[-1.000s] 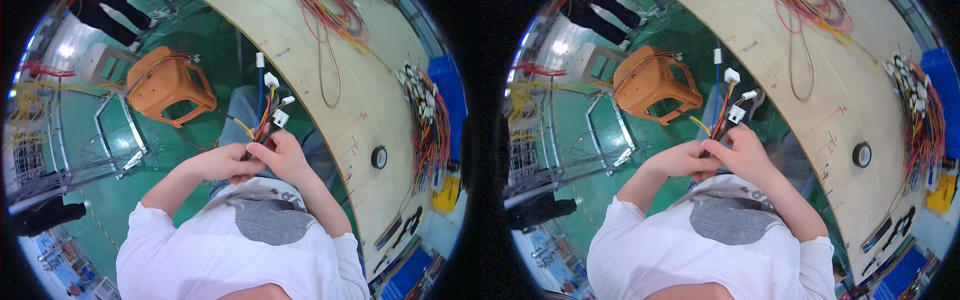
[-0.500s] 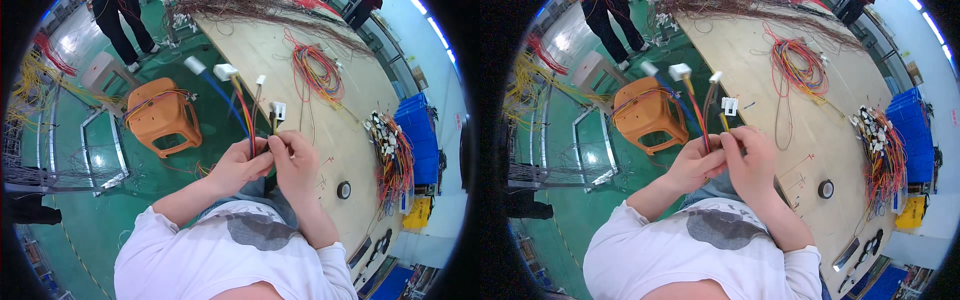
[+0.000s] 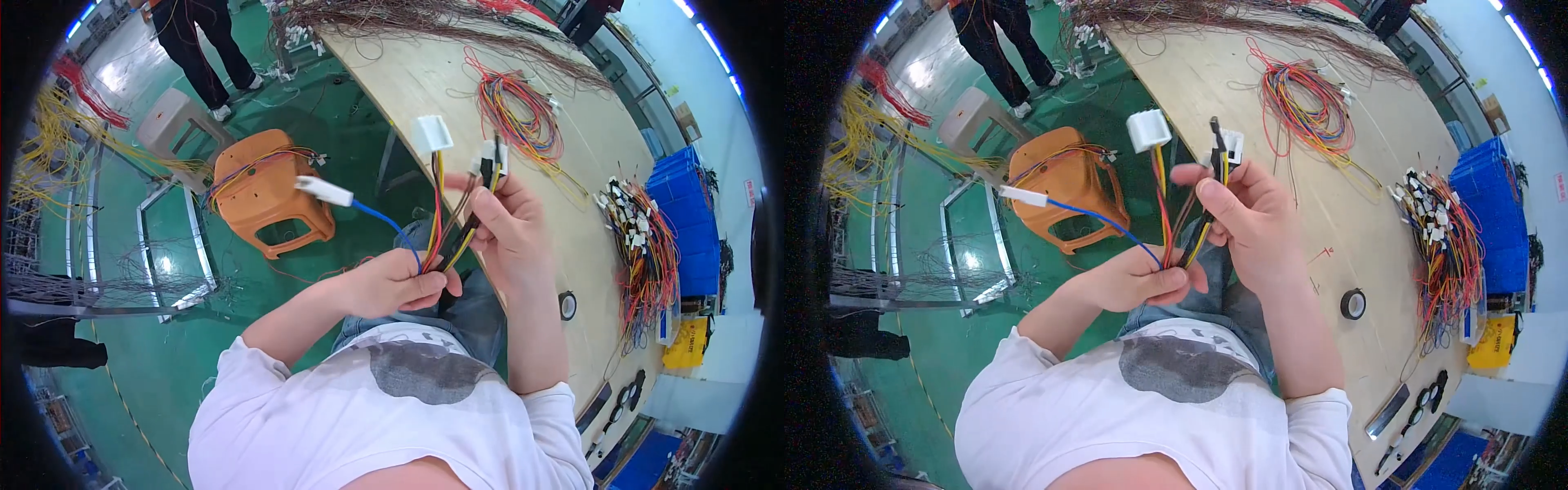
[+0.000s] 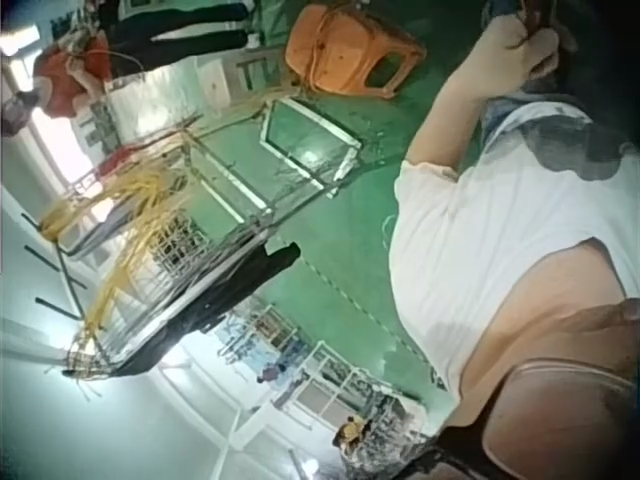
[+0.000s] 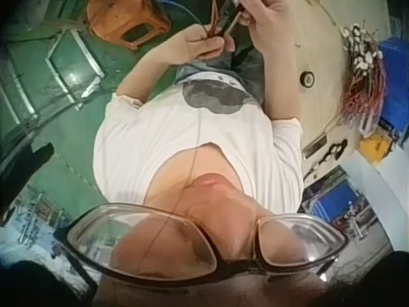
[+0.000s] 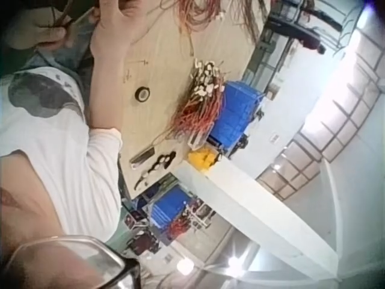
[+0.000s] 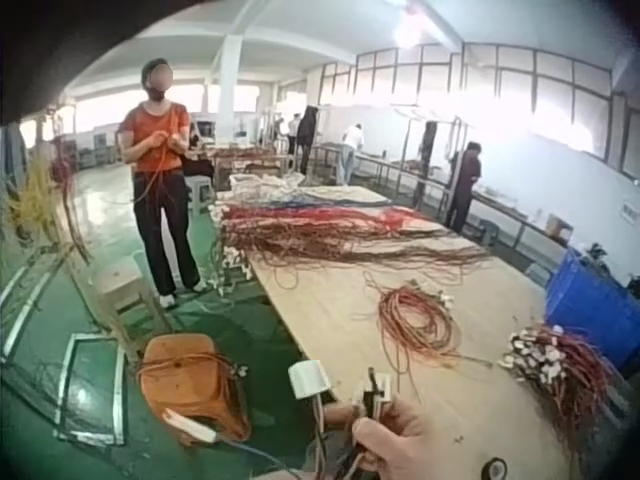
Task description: Manually wrapping electrical tape around wire harness segments and connectors.
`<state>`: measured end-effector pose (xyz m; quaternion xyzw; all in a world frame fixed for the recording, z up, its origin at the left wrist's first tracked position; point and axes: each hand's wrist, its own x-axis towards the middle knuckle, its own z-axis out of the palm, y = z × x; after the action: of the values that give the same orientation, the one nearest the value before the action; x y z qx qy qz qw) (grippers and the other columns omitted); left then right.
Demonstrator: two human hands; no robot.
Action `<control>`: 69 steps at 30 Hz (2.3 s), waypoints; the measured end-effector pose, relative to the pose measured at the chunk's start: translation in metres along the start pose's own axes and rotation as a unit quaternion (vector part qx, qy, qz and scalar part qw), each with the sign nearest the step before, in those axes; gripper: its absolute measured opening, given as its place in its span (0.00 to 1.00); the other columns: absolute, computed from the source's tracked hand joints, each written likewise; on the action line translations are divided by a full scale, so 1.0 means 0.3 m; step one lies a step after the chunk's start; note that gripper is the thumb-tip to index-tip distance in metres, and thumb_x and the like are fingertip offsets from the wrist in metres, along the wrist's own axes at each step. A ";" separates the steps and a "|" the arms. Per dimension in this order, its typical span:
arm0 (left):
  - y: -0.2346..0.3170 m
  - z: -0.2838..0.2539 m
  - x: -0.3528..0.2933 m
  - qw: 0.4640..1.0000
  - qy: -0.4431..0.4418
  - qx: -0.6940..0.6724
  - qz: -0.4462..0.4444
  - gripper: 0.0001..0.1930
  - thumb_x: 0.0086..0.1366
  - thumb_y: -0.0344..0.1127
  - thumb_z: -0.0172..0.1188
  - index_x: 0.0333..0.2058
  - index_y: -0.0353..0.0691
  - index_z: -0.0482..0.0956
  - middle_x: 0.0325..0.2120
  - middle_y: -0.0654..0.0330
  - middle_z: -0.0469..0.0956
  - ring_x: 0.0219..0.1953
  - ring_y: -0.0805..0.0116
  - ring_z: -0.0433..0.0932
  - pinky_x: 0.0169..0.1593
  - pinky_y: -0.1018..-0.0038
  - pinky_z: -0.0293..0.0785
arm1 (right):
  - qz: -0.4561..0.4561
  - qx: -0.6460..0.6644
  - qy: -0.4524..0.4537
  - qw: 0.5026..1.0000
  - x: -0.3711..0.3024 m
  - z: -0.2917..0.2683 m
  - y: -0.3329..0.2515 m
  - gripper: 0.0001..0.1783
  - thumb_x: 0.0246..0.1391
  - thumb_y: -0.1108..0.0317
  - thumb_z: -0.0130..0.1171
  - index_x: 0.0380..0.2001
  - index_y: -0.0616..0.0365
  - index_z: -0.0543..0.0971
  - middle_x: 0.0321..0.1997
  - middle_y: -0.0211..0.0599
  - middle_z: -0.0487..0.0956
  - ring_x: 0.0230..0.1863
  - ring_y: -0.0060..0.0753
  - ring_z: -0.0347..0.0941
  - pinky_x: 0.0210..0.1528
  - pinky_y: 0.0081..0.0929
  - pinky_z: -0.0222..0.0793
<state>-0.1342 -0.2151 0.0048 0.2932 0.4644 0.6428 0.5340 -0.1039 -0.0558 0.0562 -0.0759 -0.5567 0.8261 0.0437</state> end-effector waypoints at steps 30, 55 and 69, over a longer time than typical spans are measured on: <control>-0.128 0.022 0.206 0.966 -0.203 -0.075 -0.144 0.16 0.57 0.42 0.51 0.17 0.42 0.59 0.13 0.69 0.55 0.15 0.81 0.52 0.17 0.83 0.46 | -0.148 -0.177 -0.149 0.961 -0.093 -0.082 -0.027 0.43 0.30 0.74 0.63 0.53 0.51 0.56 0.38 0.34 0.69 0.41 0.27 0.66 0.45 0.22 0.60; 0.142 -0.293 -0.030 0.798 0.406 -0.347 0.281 0.17 0.63 0.41 0.38 0.14 0.47 0.54 0.11 0.70 0.47 0.11 0.81 0.46 0.14 0.83 0.44 | 0.201 -0.186 -0.245 0.930 -0.097 -0.099 0.194 0.15 0.55 0.59 0.40 0.20 0.55 0.65 0.14 0.22 0.61 0.16 0.14 0.54 0.16 0.16 0.52; 0.235 -0.006 0.012 0.965 -0.063 0.187 0.173 0.25 0.54 0.55 0.49 0.33 0.33 0.66 0.29 0.57 0.65 0.31 0.74 0.64 0.33 0.76 0.61 | 0.202 -0.294 -0.347 0.867 -0.094 -0.090 -0.439 0.18 0.52 0.59 0.43 0.14 0.58 0.67 0.10 0.19 0.59 0.12 0.12 0.51 0.14 0.15 0.46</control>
<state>-0.1658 -0.2120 0.0678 0.5036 0.4839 0.6073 0.3786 -0.0731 0.0142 0.1705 0.0955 -0.7254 0.5882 -0.3444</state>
